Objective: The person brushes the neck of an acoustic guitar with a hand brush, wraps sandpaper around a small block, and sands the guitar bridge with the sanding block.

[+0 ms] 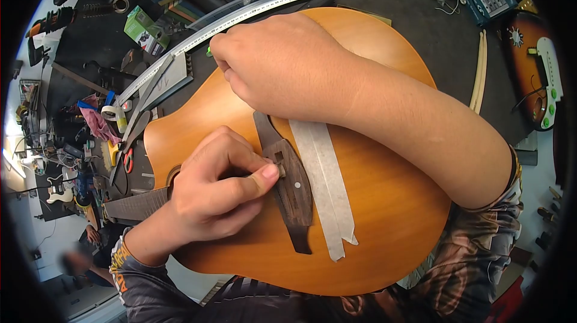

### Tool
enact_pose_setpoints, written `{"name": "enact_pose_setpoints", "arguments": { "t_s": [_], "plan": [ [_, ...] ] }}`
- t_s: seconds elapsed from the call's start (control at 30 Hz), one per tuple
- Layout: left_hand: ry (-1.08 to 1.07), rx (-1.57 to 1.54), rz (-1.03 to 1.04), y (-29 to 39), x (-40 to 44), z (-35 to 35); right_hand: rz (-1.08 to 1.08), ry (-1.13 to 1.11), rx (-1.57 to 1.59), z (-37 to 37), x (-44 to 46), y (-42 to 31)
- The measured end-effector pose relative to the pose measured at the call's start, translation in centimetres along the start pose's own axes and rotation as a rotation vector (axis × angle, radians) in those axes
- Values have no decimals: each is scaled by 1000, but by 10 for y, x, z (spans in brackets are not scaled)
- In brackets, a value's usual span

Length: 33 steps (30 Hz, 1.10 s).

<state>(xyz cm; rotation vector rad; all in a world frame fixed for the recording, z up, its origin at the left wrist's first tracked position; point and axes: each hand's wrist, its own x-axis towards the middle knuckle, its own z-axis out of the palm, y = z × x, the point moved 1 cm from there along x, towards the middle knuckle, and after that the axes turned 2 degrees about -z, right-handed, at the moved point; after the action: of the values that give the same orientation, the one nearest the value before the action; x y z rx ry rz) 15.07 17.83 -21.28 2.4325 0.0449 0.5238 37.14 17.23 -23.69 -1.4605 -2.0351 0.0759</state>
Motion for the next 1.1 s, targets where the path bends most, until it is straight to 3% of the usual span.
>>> {"name": "enact_pose_setpoints", "arguments": {
  "t_s": [0.57,0.7,0.8,0.93,1.1],
  "plan": [
    [13,50,-17,-4,8,-1,-2,-3,20,0,0,2],
    [-72,-48,20,12,-1,3,-4,13,21,2,-2,1],
    [18,23,-24,-8,6,-3,14,-5,32,1,1,3],
    [-59,-77,19,13,-4,5,-14,48,27,2,-2,4],
    [0,-13,-7,-4,4,-2,-7,25,30,1,0,3]
  ]
}}
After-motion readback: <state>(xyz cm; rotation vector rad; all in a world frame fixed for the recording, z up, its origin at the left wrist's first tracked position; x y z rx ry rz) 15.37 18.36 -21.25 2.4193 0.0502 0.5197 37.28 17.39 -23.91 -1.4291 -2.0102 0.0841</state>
